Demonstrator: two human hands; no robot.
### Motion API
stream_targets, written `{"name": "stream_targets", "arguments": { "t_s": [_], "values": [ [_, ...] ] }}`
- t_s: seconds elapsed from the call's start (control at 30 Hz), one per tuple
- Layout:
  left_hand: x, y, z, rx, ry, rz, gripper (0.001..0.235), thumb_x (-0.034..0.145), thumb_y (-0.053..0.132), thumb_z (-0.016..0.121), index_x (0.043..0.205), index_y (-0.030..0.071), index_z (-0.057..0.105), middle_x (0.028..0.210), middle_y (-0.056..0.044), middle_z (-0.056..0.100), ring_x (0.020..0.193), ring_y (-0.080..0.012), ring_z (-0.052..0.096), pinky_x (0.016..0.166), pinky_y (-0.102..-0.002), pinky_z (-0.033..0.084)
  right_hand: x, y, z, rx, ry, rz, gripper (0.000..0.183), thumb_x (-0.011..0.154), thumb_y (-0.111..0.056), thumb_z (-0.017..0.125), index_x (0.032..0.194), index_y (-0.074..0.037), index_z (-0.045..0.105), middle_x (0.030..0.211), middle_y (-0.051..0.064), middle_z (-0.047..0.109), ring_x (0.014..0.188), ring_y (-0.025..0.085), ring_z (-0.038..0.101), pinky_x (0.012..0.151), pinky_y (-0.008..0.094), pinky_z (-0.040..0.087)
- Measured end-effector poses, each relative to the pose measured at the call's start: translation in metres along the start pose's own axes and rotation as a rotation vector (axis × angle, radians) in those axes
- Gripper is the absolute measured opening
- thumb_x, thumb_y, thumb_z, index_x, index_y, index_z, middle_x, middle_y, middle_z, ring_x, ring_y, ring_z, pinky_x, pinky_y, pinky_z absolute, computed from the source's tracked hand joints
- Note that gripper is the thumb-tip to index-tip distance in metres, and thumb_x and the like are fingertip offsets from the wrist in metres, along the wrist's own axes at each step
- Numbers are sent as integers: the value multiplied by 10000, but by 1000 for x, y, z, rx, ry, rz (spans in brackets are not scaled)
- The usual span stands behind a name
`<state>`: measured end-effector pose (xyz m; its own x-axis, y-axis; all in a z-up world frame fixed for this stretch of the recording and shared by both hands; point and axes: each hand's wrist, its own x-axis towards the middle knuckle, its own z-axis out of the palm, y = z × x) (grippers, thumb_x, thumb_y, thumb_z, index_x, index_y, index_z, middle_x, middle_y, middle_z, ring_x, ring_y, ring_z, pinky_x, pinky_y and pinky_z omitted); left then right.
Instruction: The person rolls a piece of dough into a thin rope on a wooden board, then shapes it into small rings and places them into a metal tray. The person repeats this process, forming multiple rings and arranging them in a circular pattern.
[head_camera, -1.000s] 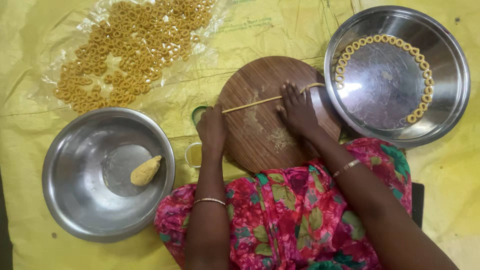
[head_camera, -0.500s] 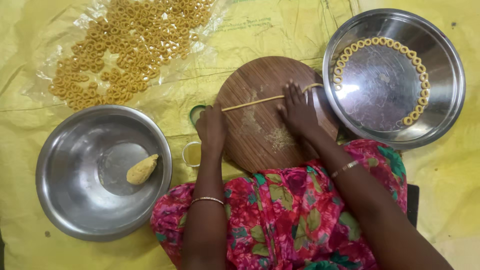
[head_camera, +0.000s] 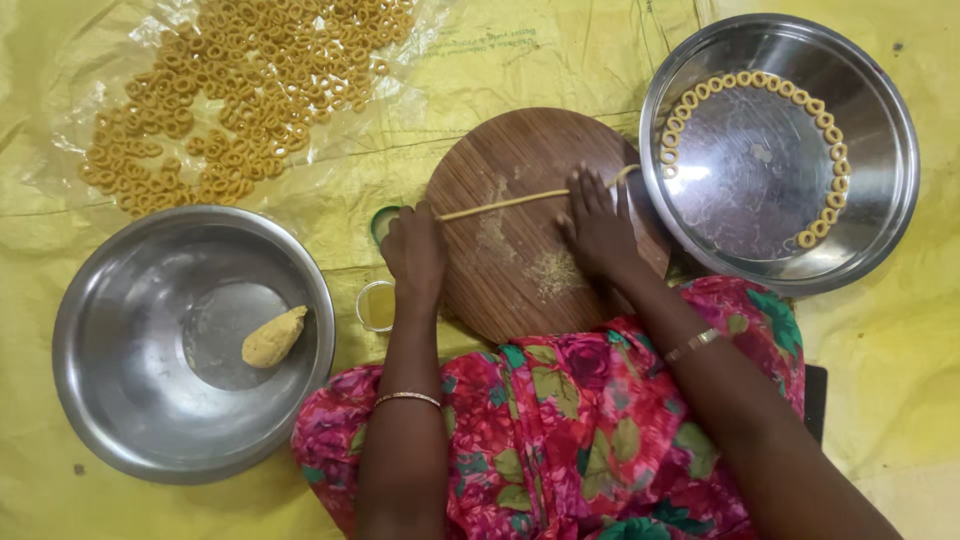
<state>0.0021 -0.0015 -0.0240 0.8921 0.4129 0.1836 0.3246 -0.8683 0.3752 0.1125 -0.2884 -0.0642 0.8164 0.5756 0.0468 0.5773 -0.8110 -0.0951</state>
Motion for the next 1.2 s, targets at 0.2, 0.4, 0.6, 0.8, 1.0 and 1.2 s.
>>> {"name": "stream_targets", "arguments": {
  "t_s": [0.2, 0.4, 0.6, 0.8, 1.0, 1.2],
  "values": [
    [6, 8, 0, 23, -63, 1, 106, 900, 139, 658, 973, 63, 655, 997, -158, 668, 938, -381, 658, 720, -534, 537, -36, -1, -5, -108, -66, -24, 737, 1075, -491, 289, 1631, -17, 195, 1704, 155, 188, 1598, 282, 169, 1275, 577, 15],
    [0, -4, 9, -10, -41, 119, 261, 811, 45, 672, 1072, 62, 663, 1054, -166, 659, 977, -387, 641, 765, -512, 537, 27, 13, -6, 36, -14, -11, 727, 1086, -469, 305, 1621, 10, 194, 1697, 211, 189, 1590, 329, 142, 1247, 595, 13],
    [1, 1, 21, 33, 148, 356, 540, 754, 63, 707, 1289, 63, 632, 1238, -161, 619, 1114, -351, 591, 918, -492, 486, -27, 9, -9, -37, -35, -68, 733, 1038, -459, 393, 1584, 11, 257, 1664, 212, 224, 1555, 344, 179, 1210, 602, 88],
    [-5, 7, 23, -11, -105, 243, 412, 753, 137, 765, 1139, 50, 652, 1151, -162, 596, 1106, -369, 569, 890, -504, 470, -16, 49, -44, 506, 264, 110, 377, 1056, -128, 484, 1407, -130, 623, 1439, 154, 601, 1384, 345, 531, 1178, 508, 438],
    [-7, 6, 25, 89, -26, 268, 283, 811, 90, 750, 1087, 100, 691, 1195, -114, 599, 1158, -319, 580, 908, -449, 497, 8, 66, -63, -42, 204, -177, 152, 897, -107, 674, 1047, -96, 692, 1208, 128, 688, 1299, 334, 550, 1131, 525, 374],
    [3, 12, 5, -68, -213, 136, 96, 930, 173, 721, 970, 91, 690, 954, -124, 710, 995, -348, 665, 839, -522, 501, 10, 66, -87, 76, 352, -205, 275, 820, -152, 707, 1083, -74, 722, 1156, 106, 706, 1246, 344, 569, 1074, 571, 348]
  ]
}}
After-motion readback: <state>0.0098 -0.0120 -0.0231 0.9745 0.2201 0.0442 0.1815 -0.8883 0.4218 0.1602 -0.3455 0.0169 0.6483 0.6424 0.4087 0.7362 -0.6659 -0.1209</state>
